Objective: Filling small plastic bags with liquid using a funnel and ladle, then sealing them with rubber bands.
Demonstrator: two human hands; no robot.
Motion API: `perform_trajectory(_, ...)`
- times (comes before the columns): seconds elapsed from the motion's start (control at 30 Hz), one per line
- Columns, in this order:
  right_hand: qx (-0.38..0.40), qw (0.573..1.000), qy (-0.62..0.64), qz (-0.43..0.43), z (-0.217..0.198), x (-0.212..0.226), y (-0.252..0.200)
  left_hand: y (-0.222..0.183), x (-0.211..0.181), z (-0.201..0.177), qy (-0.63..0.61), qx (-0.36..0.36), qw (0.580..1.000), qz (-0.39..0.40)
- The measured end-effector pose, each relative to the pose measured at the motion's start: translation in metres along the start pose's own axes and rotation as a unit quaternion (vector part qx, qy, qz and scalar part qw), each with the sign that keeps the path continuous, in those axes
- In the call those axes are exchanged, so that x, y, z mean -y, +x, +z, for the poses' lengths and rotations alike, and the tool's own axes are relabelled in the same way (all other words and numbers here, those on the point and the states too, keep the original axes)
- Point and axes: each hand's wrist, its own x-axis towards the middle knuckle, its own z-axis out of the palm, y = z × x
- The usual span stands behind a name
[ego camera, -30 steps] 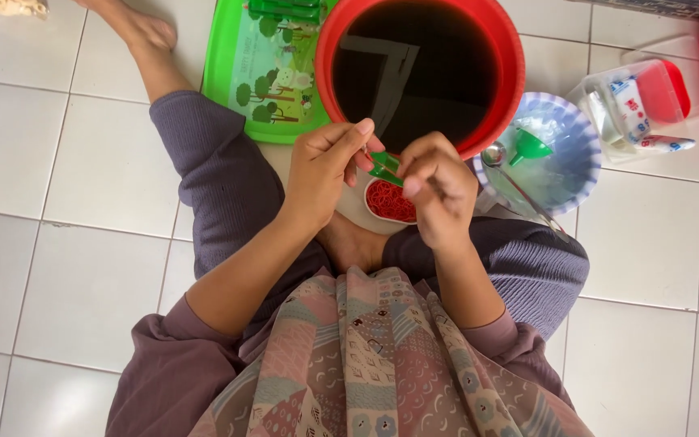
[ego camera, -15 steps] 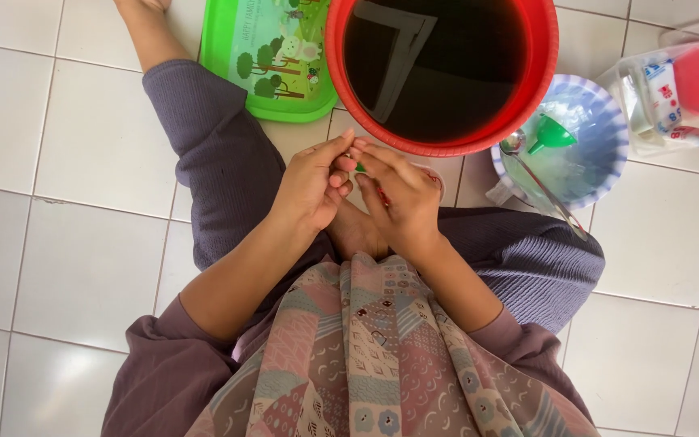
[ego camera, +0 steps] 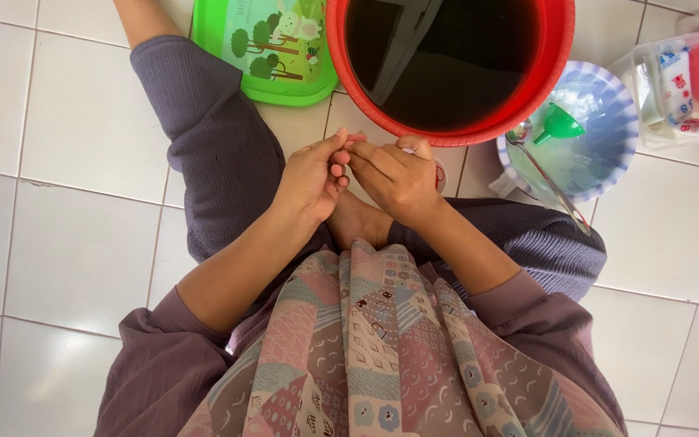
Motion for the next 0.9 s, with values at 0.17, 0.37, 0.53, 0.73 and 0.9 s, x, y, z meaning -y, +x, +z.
perform_trajectory(0.17,-0.003,0.999,0.032,-0.029,0.01,-0.008,-0.002,0.016,0.003,-0.012,0.006,-0.02,0.999,-0.029)
perform_trajectory(0.37,0.085,0.973,0.212,0.029,-0.008,-0.012,0.012,0.036,0.022,-0.026,0.015,-0.036,0.999,-0.032)
perform_trajectory(0.53,0.148,0.909,0.364,0.141,-0.014,-0.023,-0.005,0.053,0.048,-0.026,0.099,-0.016,0.995,-0.014)
perform_trajectory(0.73,0.154,0.82,0.487,0.258,-0.026,-0.024,-0.014,0.033,0.052,-0.009,0.18,-0.029,0.972,0.151)
perform_trajectory(0.9,0.122,0.744,0.574,0.319,-0.032,-0.026,-0.011,0.031,0.052,-0.003,0.215,-0.035,0.954,0.207)
